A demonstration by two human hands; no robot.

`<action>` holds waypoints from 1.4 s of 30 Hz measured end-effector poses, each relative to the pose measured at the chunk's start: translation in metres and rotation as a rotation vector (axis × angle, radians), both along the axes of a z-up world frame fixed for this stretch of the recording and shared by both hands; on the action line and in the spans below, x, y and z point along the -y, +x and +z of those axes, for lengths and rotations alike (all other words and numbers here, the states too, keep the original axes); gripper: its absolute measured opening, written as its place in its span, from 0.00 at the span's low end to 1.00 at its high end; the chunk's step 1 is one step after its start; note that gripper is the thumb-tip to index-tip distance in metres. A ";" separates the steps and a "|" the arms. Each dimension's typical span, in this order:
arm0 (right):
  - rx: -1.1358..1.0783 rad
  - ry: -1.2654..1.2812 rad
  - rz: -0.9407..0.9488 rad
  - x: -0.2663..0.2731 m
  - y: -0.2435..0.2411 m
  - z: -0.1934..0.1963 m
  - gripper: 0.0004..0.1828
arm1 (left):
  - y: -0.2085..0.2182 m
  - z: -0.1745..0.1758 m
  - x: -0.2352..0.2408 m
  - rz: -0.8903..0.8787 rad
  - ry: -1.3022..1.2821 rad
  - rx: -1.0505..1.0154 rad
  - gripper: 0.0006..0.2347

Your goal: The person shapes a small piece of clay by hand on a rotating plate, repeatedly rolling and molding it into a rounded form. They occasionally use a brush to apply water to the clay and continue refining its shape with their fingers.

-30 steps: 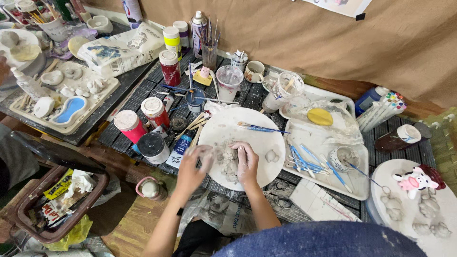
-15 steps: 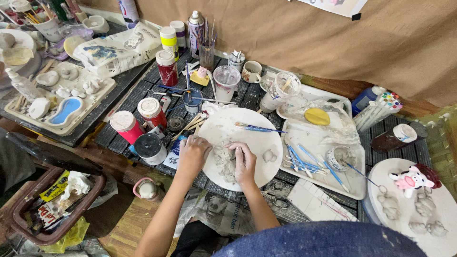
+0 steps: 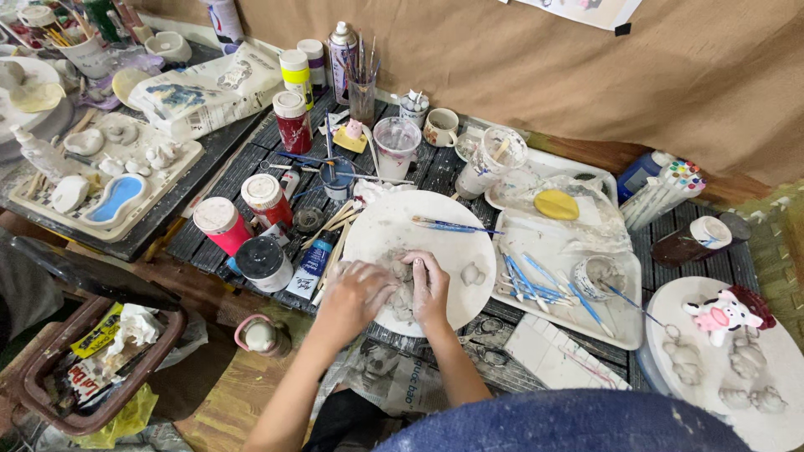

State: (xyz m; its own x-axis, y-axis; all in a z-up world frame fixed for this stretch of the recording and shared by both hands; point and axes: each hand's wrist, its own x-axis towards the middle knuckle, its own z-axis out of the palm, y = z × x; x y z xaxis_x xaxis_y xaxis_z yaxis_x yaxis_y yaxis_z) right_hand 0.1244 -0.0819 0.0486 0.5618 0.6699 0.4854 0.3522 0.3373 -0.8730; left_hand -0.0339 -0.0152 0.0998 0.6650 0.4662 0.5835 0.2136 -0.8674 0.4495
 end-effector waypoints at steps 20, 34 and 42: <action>0.011 0.017 0.014 0.002 -0.004 0.008 0.13 | 0.020 -0.040 0.001 -0.037 -1.006 0.314 0.15; -0.020 0.003 0.020 -0.001 0.000 -0.002 0.12 | -0.015 -0.054 0.028 0.297 -0.066 -0.113 0.20; -0.020 0.017 0.033 -0.001 0.000 -0.003 0.12 | -0.002 -0.060 0.027 0.421 -0.215 -0.094 0.11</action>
State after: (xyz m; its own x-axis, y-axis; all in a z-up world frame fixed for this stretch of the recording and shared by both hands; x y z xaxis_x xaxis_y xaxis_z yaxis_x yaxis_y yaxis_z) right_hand 0.1243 -0.0813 0.0458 0.5495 0.6800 0.4855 0.3229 0.3631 -0.8740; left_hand -0.0363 -0.0419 0.0398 0.4378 0.8096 0.3910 0.5745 -0.5865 0.5709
